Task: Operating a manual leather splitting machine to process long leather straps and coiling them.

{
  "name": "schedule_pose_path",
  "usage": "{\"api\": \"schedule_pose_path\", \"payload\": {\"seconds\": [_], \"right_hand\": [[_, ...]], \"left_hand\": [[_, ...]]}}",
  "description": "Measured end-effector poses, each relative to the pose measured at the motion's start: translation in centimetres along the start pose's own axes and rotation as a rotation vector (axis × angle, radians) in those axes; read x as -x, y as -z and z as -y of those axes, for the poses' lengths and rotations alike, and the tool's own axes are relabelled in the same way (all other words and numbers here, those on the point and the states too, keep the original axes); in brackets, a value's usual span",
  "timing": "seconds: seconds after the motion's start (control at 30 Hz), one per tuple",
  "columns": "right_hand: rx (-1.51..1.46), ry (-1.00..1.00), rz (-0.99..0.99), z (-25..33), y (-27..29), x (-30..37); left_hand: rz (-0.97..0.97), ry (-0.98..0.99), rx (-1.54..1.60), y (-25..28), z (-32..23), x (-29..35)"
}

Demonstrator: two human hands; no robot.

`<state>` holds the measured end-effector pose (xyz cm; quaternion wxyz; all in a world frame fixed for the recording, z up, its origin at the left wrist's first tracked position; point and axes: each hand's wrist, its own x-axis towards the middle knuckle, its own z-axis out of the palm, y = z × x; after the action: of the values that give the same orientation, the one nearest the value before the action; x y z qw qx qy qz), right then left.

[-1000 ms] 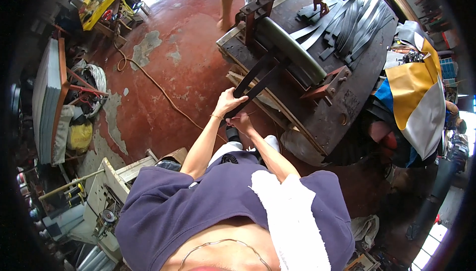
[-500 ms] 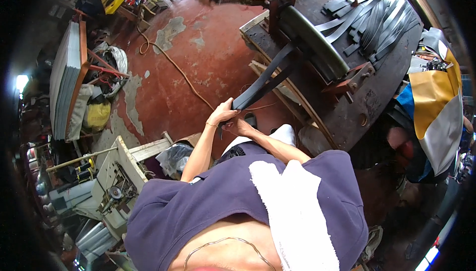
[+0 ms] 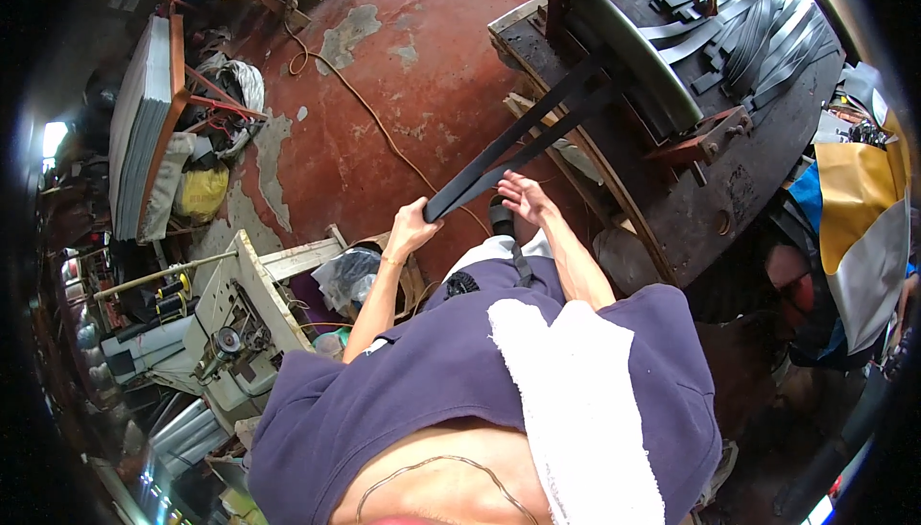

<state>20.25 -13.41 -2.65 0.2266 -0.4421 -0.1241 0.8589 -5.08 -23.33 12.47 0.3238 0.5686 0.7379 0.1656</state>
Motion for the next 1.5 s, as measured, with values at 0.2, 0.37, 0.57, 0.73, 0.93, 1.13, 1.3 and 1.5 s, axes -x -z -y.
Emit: {"api": "schedule_pose_path", "payload": {"seconds": [0.2,0.37,0.57,0.73,0.93,1.13,1.3,1.5], "right_hand": [[-0.243,0.190,0.031,1.5,-1.2,-1.4],[-0.478,0.247,0.381,2.9,-3.3,0.0],[-0.412,0.133,0.585,4.1,-2.0,2.2],[-0.257,0.063,0.481,2.9,-3.6,4.4],[-0.277,0.043,0.581,-0.2,-8.1,13.1],[-0.039,0.101,0.765,-1.5,-9.8,16.8],[0.333,0.191,0.842,0.2,-10.1,18.6],[1.827,0.386,0.970,4.4,-12.4,22.5]], "left_hand": [[-0.053,0.086,0.132,0.7,3.6,7.2],[-0.089,0.176,0.009,-2.4,8.4,14.3],[0.015,0.472,-0.140,-7.5,9.8,20.9],[0.159,0.680,-0.274,-12.6,7.7,23.4],[-0.477,0.120,0.005,-12.4,-6.7,16.0],[-0.722,-0.092,0.385,-11.2,-12.6,12.8],[-0.824,-0.064,0.268,-11.5,-13.7,15.1],[-1.090,0.079,0.235,-9.1,-15.2,20.3]]}}
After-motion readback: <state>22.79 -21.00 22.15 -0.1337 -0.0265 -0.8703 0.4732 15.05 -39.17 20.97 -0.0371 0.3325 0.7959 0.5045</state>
